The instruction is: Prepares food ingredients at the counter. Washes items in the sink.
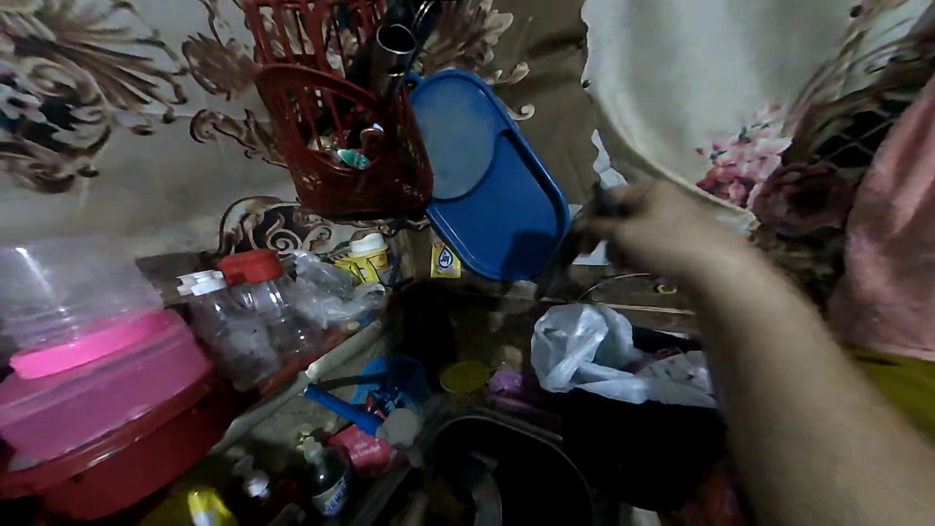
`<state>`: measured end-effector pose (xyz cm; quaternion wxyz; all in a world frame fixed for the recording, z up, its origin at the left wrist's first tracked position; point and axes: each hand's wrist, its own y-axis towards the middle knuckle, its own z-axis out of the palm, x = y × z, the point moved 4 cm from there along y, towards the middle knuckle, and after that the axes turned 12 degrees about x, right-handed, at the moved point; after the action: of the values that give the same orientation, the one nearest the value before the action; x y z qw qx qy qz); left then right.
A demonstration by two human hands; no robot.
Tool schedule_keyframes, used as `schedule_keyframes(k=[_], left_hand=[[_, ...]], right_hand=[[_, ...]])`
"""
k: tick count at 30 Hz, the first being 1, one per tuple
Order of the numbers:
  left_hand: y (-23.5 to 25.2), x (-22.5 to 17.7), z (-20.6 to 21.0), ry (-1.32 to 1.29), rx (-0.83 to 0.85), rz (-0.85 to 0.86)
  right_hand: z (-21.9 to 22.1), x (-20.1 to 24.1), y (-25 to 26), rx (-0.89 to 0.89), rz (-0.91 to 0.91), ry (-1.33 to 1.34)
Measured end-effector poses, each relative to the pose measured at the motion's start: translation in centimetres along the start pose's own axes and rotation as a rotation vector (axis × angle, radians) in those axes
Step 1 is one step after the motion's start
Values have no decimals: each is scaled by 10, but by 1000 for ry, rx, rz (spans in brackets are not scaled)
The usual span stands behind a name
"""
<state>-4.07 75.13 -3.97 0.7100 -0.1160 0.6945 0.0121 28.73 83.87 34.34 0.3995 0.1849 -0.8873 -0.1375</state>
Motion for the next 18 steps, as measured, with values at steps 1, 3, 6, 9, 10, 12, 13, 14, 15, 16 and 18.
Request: schedule_keyframes(k=[1,3,6,9,10,12,13,14,15,16,18], left_hand=[[1,2,-1,-100,-4,-10],[1,0,6,-347,-53,-86],[-3,-5,18,-568,-83,-210],[-5,-10,26,-619,-96,-277],[-4,-10,27,-620,-92,-276],[-5,-12,28,-607,-86,-273],[-6,-15,29,-596,-92,-275],[-7,-18,30,-580,-91,-275],[-8,-19,29,-559,-84,-271],[-8,-20,29,-525,-71,-259],[-9,-19,28,-433,-50,-231]], right_hand=[[-20,-6,8,-55,54,-33],[-52,-27,30,-133,169,-120],[-79,-63,59,-148,306,-316],[-83,-82,69,-112,390,-465],[-82,-86,70,-100,404,-493],[-79,-93,72,-91,417,-520],[-77,-94,71,-85,422,-535],[-74,-93,70,-79,423,-551],[-70,-93,70,-79,417,-567],[-67,-91,68,-77,417,-591],[-61,-87,65,-59,395,-671]])
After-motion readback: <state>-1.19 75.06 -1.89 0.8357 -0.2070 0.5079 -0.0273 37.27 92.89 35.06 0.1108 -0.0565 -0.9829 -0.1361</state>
